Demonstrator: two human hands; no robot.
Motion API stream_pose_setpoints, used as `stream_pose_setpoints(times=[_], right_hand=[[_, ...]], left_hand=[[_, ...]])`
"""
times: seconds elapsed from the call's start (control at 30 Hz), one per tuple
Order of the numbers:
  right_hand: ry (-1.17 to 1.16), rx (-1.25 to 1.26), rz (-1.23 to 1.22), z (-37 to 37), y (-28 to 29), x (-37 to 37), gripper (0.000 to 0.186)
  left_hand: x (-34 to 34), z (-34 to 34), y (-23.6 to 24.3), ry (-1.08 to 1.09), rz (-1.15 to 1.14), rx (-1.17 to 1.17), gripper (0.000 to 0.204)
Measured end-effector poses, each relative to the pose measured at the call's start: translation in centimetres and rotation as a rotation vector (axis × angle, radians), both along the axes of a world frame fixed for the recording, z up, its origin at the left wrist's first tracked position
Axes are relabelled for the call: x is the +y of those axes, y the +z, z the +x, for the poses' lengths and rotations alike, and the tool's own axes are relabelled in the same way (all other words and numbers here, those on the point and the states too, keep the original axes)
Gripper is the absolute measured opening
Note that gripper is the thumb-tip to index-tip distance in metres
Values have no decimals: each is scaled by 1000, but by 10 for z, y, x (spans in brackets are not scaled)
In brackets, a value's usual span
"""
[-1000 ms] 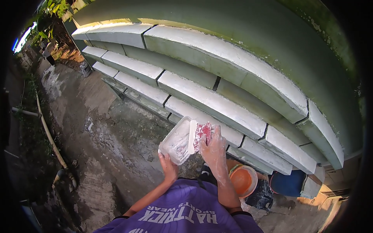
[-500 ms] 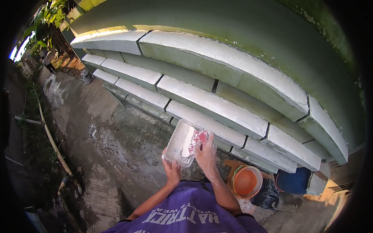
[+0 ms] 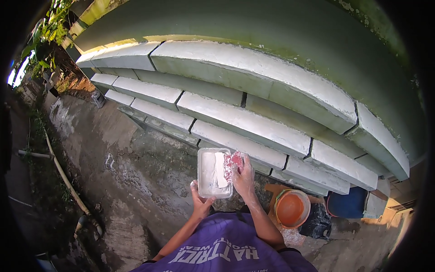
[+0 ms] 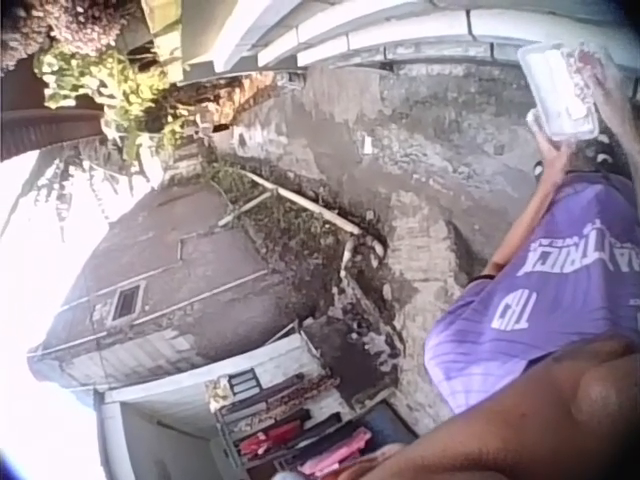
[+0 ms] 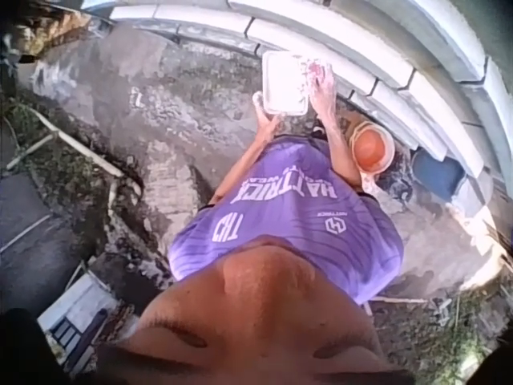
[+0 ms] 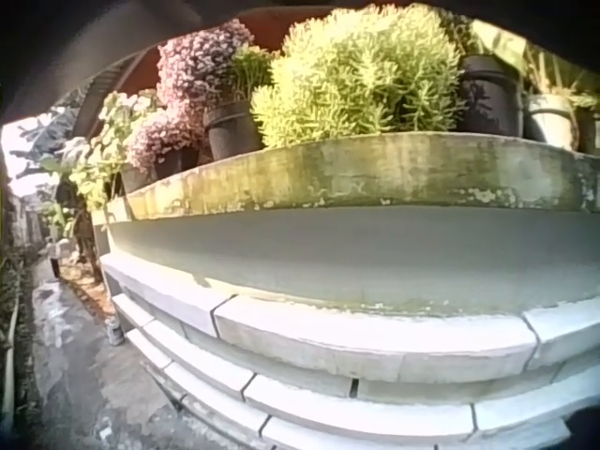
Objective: Applying white plaster or putty to the horizontal joints of a decorative outdoor wall panel using a spatula.
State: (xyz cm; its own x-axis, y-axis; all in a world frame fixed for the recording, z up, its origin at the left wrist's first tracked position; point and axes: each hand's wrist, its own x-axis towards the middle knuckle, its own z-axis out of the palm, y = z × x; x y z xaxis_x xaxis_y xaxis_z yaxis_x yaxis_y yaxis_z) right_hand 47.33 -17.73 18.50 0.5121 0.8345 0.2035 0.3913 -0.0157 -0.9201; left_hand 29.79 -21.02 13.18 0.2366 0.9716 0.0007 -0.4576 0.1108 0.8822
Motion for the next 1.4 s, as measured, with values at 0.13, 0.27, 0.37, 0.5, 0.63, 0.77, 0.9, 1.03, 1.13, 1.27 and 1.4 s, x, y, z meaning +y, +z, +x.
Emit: stream_pose_setpoints(times=[0.13, 0.27, 0.37, 0.5, 0.63, 0.77, 0.9, 1.03, 1.13, 1.27, 1.4], right_hand=[[71, -53, -77, 4, -1, -5, 43], [121, 21, -150, 8, -7, -9, 55], [160, -82, -131, 5, -5, -12, 46], [156, -126, -149, 1, -8, -17, 44], [180, -152, -130, 0, -5, -19, 42], [194, -179, -150, 1, -7, -20, 39], [158, -213, -139, -4, 4, -25, 37], [177, -179, -123, -6, 3, -28, 33], [179, -159, -104, -10, -2, -29, 32], [190, -23, -110, -11, -4, -30, 33], [186, -34, -122, -4, -19, -32, 33]], left_hand=[[24, -18, -39, -160, -110, -262, 56], [35, -21, -2, -172, -331, -189, 55], [37, -29, 6, -251, -306, -92, 55], [38, -36, 3, -329, -359, -206, 53], [33, -34, -1, -302, -475, -151, 56], [31, -30, -2, -302, -433, -129, 54], [29, -26, 0, -280, -425, -136, 53], [29, -24, 0, -296, -430, -138, 54], [27, -20, -7, -302, -426, -145, 56], [24, -16, -14, -308, -394, -126, 57], [22, -15, -23, -293, -403, -147, 56]])
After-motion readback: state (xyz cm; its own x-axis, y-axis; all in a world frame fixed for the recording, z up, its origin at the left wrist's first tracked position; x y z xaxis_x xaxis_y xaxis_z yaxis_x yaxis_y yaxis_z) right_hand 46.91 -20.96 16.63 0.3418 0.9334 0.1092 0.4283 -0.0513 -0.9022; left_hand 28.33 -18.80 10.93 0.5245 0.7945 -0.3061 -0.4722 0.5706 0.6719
